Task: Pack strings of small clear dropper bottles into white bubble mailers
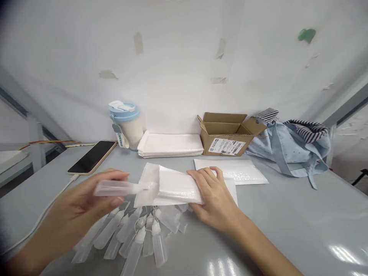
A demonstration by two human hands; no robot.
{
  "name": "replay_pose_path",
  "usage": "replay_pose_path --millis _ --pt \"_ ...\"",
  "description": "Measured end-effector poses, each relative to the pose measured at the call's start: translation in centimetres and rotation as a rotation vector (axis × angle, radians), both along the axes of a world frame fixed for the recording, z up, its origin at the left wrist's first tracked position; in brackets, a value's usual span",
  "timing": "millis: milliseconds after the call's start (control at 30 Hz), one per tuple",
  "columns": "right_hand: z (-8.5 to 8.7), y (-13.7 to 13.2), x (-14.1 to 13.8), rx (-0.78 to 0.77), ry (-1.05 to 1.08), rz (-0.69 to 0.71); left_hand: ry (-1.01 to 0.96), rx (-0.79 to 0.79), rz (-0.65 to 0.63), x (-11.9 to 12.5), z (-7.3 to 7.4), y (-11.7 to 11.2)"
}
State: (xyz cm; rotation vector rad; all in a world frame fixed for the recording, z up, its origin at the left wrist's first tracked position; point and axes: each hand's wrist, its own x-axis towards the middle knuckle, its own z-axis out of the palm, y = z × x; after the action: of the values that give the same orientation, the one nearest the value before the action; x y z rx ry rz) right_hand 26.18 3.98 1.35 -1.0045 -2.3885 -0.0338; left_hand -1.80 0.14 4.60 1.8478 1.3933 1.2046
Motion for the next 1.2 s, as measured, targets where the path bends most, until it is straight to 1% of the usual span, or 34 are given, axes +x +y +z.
replay_pose_path --millis 67,100,200,267,367,467,567,700,767,867,933,1100,1167,1200 --pt "0.0 -0.1 -0.1 0.009 -0.014 0.012 0.002 0.002 -0.032 0.7 -0.4 0.0" --pt "0.0 -0.1 -0.1 0.016 -0.018 0.014 0.023 0.011 -0.028 1.0 -0.6 0.1" --pt "0.0 0.0 -0.1 0.033 -0.021 0.011 0.085 0.037 0.032 1.4 -1.0 -0.1" --pt "0.0 0.0 0.0 0.044 -0.022 0.010 0.042 0.026 0.072 1.5 -1.0 -0.3" --pt "0.1 0.0 0.0 0.054 -0.023 0.012 -0.048 -0.032 0.160 1.3 -0.8 -0.6" --pt "0.1 -0.1 0.0 0.056 -0.026 0.014 -0.067 -0.064 0.193 1.3 -0.5 -0.7" --pt "0.1 -0.2 -0.1 0.065 -0.032 0.021 -0.130 -0.043 0.168 1.7 -0.6 -0.8" --pt "0.1 -0.4 -0.2 0.062 -0.026 0.022 -0.113 -0.012 0.076 2.6 -0.9 -1.4" --pt "0.2 -0.4 -0.2 0.054 -0.015 0.023 -0.107 -0.034 0.089 2.8 -1.0 -1.7" --pt "0.3 -0.5 -0.3 0.039 -0.003 0.022 -0.141 -0.072 0.155 2.8 -0.8 -1.8" --pt "0.3 -0.6 -0.3 0.032 0.002 0.021 -0.172 -0.089 0.150 2.7 -0.8 -1.8" --pt "0.2 -0.6 -0.3 0.032 0.003 0.020 -0.131 -0.151 -0.042 2.5 -0.8 -1.2" --pt "0.1 -0.6 -0.3 0.032 -0.007 0.019 -0.071 -0.130 -0.072 2.2 -0.9 -0.8" --pt "0.1 -0.6 -0.3 0.032 -0.011 0.017 -0.020 -0.090 -0.074 2.0 -1.0 -0.6"
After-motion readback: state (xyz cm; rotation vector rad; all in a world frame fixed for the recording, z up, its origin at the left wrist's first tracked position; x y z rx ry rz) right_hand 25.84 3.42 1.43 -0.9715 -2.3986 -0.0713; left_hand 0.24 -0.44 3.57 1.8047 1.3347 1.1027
